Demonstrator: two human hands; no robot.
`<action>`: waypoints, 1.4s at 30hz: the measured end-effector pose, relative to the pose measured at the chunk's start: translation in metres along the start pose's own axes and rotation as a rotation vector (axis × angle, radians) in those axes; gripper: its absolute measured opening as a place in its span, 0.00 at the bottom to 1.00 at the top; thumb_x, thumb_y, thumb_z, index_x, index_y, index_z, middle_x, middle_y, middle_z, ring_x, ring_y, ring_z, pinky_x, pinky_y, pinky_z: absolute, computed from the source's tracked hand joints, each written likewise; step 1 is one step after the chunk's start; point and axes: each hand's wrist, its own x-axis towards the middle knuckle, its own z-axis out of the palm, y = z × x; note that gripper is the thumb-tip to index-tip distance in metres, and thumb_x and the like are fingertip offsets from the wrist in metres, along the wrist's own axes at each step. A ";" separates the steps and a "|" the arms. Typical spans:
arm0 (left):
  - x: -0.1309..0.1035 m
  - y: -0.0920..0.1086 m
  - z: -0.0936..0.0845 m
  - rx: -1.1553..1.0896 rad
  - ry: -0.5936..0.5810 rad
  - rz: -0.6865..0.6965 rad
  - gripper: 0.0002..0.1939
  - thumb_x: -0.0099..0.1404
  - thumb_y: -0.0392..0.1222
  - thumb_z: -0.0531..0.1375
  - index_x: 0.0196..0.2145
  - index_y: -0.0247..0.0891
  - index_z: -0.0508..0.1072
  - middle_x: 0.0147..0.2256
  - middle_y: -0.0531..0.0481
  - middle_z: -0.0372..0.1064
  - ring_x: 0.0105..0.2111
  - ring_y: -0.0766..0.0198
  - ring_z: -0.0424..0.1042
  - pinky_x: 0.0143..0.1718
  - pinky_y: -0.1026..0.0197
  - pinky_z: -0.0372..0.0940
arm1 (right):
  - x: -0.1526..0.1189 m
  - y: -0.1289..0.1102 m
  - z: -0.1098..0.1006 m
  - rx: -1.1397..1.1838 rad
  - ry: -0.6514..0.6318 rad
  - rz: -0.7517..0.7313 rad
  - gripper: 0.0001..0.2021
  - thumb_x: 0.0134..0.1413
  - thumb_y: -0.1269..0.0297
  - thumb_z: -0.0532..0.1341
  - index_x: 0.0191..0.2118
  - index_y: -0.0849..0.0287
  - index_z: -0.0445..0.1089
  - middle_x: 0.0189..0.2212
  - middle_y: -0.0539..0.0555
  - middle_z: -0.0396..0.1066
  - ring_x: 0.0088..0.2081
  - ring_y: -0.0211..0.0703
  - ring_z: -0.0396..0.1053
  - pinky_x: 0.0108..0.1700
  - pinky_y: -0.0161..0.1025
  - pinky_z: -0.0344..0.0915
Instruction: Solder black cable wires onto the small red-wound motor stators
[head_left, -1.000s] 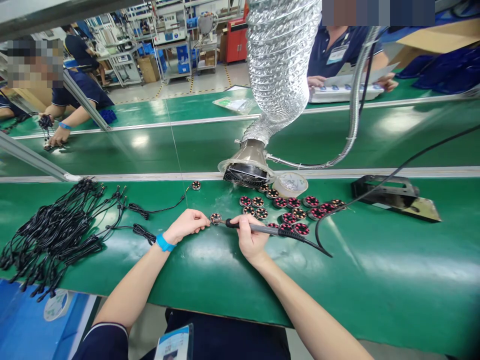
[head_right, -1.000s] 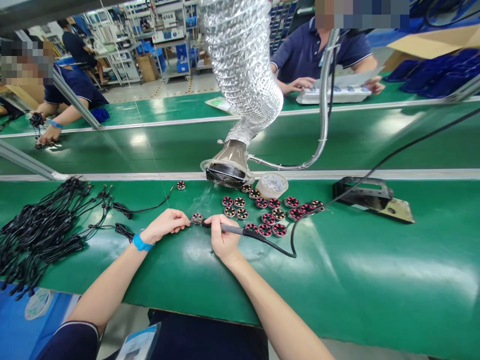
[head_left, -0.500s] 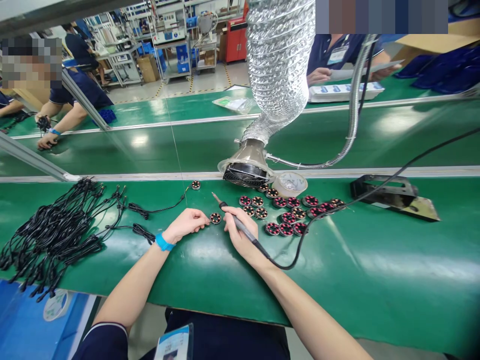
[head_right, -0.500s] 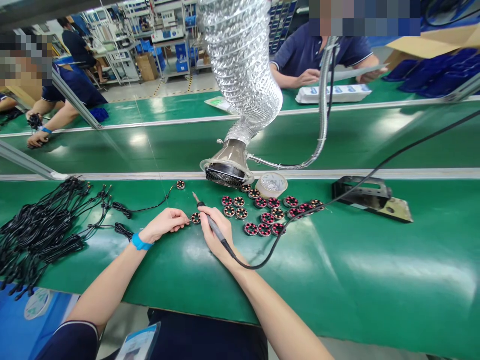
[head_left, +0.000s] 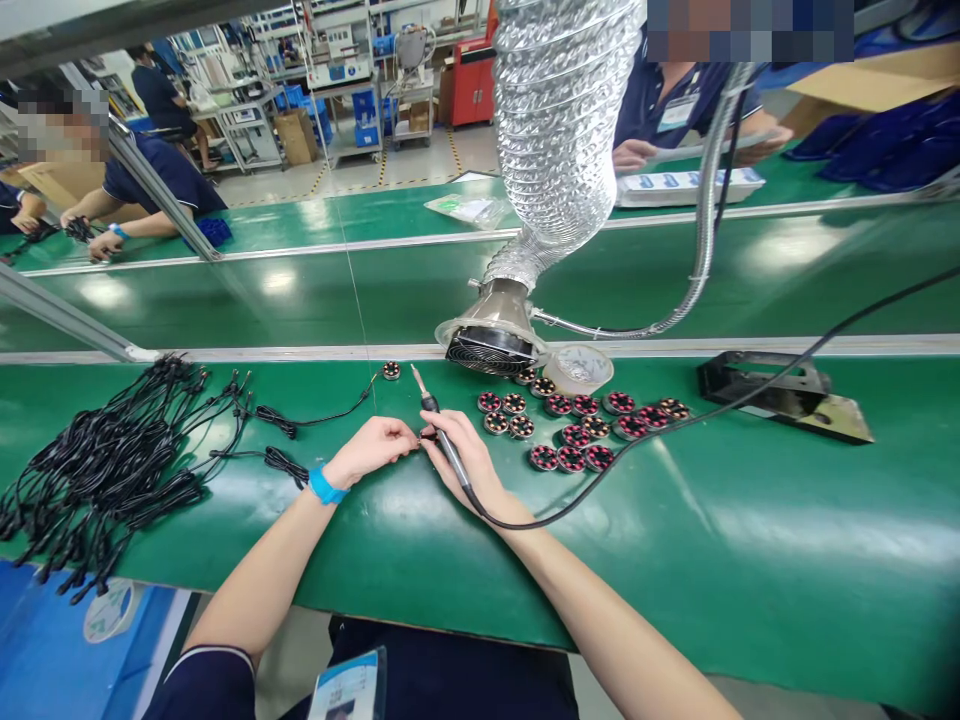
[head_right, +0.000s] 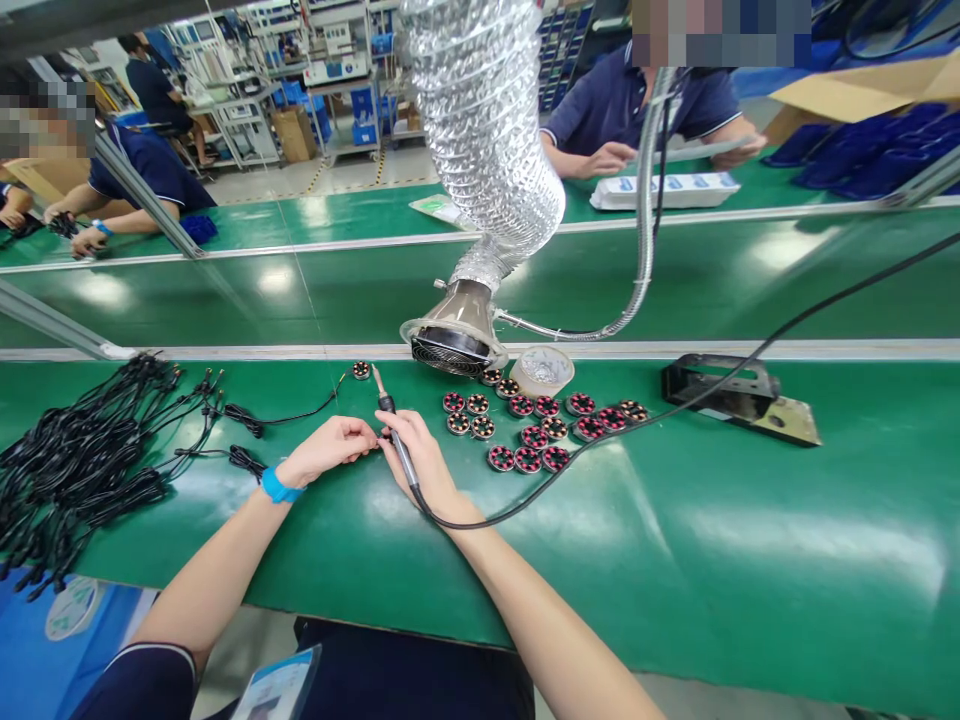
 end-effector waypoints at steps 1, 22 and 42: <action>0.000 0.000 0.000 0.011 -0.005 0.011 0.11 0.55 0.45 0.60 0.28 0.33 0.73 0.21 0.56 0.62 0.21 0.71 0.58 0.22 0.67 0.53 | 0.000 0.002 0.002 0.005 -0.019 0.004 0.20 0.64 0.72 0.56 0.59 0.51 0.63 0.47 0.57 0.65 0.43 0.41 0.73 0.48 0.41 0.72; 0.006 -0.015 0.000 -0.082 -0.076 0.028 0.13 0.59 0.47 0.63 0.31 0.32 0.73 0.24 0.52 0.68 0.22 0.70 0.66 0.28 0.65 0.63 | -0.011 0.005 0.006 -0.137 -0.003 -0.040 0.20 0.63 0.74 0.55 0.59 0.52 0.63 0.45 0.57 0.65 0.41 0.42 0.73 0.46 0.40 0.73; 0.012 -0.016 0.003 -0.156 0.036 -0.028 0.06 0.57 0.38 0.62 0.28 0.31 0.75 0.21 0.53 0.68 0.19 0.71 0.65 0.23 0.68 0.62 | -0.009 0.002 -0.004 -0.145 -0.099 0.053 0.26 0.54 0.79 0.55 0.58 0.53 0.62 0.47 0.58 0.65 0.41 0.45 0.72 0.47 0.45 0.72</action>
